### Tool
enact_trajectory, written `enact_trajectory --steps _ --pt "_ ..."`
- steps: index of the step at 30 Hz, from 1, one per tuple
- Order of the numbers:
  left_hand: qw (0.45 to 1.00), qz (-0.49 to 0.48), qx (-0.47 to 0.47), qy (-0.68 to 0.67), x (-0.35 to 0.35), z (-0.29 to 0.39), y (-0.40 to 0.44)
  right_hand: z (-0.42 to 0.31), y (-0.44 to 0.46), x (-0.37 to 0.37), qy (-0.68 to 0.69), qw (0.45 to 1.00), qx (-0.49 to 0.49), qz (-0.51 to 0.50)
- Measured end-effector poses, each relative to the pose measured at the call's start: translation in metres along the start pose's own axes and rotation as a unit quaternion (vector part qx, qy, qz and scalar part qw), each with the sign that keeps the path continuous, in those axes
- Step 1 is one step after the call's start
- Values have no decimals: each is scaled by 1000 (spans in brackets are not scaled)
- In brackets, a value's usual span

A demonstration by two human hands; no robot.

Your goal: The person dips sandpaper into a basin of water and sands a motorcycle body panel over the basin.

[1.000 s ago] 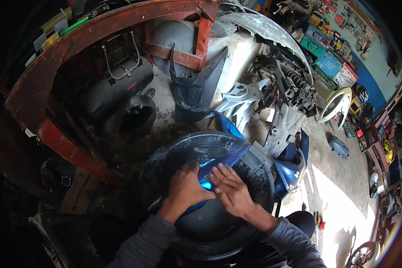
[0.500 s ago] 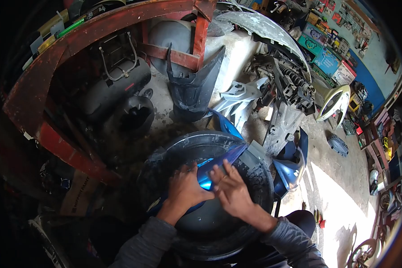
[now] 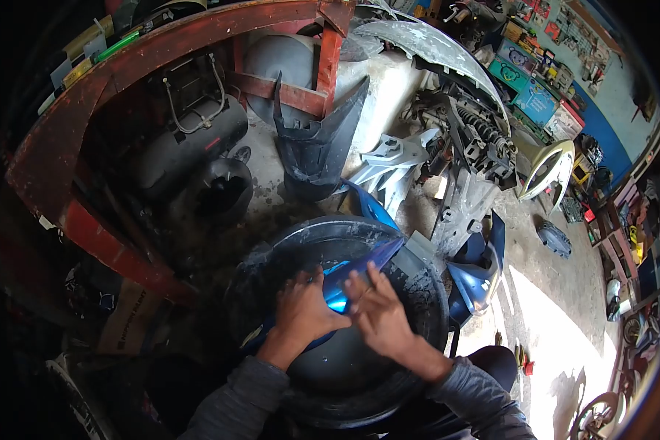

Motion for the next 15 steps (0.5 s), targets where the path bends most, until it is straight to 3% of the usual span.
enact_trajectory --steps 2,6,9,13,15 --pt "1000 24 11 0 1 -1 0 24 3 -2 -47 997 63 16" --pt "1000 15 1 -1 -3 2 -1 -7 -3 3 -9 1000 0 -8" --pt "1000 26 -2 14 -2 2 -1 25 4 0 -35 997 65 3" --pt "1000 27 0 13 2 0 -2 -9 1 4 -6 1000 17 -9" --pt "1000 26 1 12 3 0 -1 9 4 0 -30 999 43 1"
Point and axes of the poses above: each hand's wrist, its own y-axis towards the middle knuckle, its own x-axis out of the palm, z = x × y, the point moved 2 cm from there along y, towards the middle knuckle, and after that the axes turned 10 degrees about -x, right-handed, at the moved point
